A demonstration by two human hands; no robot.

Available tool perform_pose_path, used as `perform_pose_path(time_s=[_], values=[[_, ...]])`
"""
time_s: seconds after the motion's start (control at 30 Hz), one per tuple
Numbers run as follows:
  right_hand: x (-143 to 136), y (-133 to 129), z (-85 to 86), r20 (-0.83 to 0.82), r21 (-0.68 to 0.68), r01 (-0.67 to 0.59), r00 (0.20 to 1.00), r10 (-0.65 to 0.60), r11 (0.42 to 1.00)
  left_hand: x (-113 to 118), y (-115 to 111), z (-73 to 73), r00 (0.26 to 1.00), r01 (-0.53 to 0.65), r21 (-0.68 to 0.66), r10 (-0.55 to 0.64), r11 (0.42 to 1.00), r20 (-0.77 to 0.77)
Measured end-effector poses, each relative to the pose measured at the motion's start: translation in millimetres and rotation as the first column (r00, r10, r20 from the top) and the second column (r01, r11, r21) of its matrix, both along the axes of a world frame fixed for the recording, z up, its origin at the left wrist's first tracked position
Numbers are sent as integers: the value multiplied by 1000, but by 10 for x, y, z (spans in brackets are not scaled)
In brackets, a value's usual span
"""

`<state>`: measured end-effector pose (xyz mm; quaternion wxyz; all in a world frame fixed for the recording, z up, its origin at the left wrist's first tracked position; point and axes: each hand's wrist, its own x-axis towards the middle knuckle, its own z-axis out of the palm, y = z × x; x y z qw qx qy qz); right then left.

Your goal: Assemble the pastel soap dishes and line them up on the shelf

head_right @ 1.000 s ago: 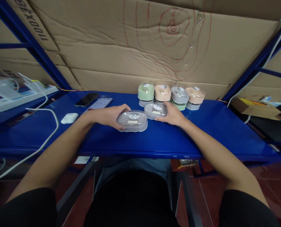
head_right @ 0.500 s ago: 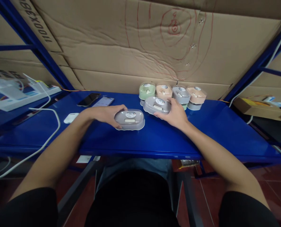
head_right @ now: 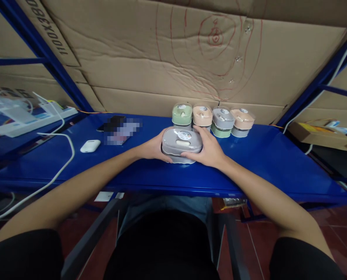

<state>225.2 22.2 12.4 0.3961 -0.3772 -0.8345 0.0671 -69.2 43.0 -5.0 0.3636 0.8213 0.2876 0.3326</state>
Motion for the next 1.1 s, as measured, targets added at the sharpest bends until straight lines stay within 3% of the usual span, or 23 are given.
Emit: perform_pose_path(time_s=[0.23,0.5,0.77,1.1], values=[[-3,36,-49,-11,-73,-72,997,72,995,-26,-21,51,999,-46,17,46,999,18],[82,92,-39,-8,-40,-84,996,83,996,-7,-73,139,995,-85,88,89,992,-45],[135,149,-3,11,-28,-76,997,76,997,47,-71,62,997,-61,20,61,998,41],[169,207,-73,-32,-17,-98,995,98,995,-72,15,88,993,-105,60,108,993,-49]])
